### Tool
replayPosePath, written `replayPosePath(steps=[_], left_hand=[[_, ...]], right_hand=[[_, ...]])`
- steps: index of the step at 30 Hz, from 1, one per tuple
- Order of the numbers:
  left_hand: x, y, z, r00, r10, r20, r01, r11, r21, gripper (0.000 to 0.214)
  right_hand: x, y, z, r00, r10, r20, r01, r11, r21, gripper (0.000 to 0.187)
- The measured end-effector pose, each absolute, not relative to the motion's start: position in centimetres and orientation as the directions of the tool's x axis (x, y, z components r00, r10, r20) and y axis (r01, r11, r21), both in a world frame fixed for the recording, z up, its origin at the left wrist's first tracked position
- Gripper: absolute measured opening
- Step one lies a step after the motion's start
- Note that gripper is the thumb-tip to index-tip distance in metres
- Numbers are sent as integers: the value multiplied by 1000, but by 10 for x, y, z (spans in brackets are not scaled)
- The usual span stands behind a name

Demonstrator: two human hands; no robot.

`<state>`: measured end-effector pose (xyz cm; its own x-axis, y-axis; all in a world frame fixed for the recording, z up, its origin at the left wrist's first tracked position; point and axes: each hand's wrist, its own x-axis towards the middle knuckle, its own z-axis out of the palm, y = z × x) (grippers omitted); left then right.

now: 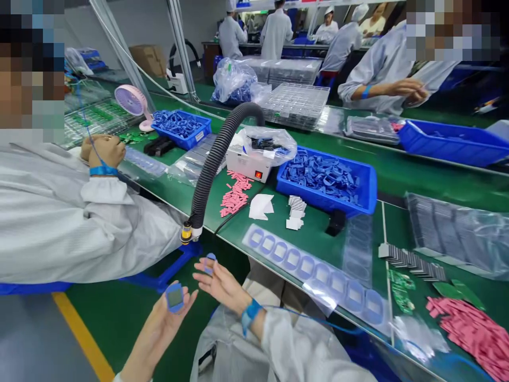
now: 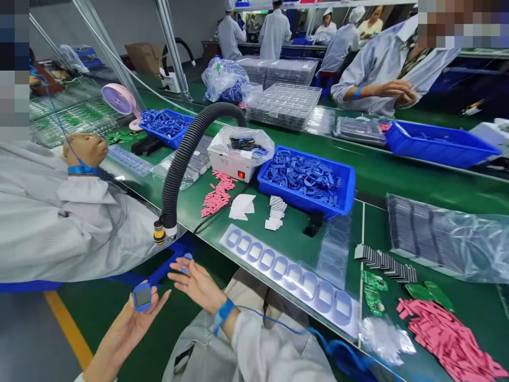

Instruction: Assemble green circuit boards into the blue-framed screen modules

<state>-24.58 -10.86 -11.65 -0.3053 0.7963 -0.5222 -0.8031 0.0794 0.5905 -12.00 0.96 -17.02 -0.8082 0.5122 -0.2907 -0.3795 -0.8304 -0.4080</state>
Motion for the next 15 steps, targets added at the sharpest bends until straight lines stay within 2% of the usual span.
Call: replayPosePath(steps=[4, 7, 11, 15], left_hand=[[-280, -126, -119, -318, 780, -539, -829, 47, 557, 20], [-300, -122, -121, -318, 730, -605, -805, 130, 579, 25], [-316, -82, -131, -298, 694, -655, -774, 226, 592, 35], [-308, -24, -149, -212, 712, -669, -763, 308, 569, 27]], right_hand=[[-171, 29, -189, -833, 478, -280, -374, -858, -353, 37], [-183, 27, -190, -856, 446, -263, -355, -876, -327, 39], [-177, 16, -202, -873, 399, -280, -307, -896, -321, 39], [-159, 10, -232, -828, 439, -348, -328, -884, -334, 35]])
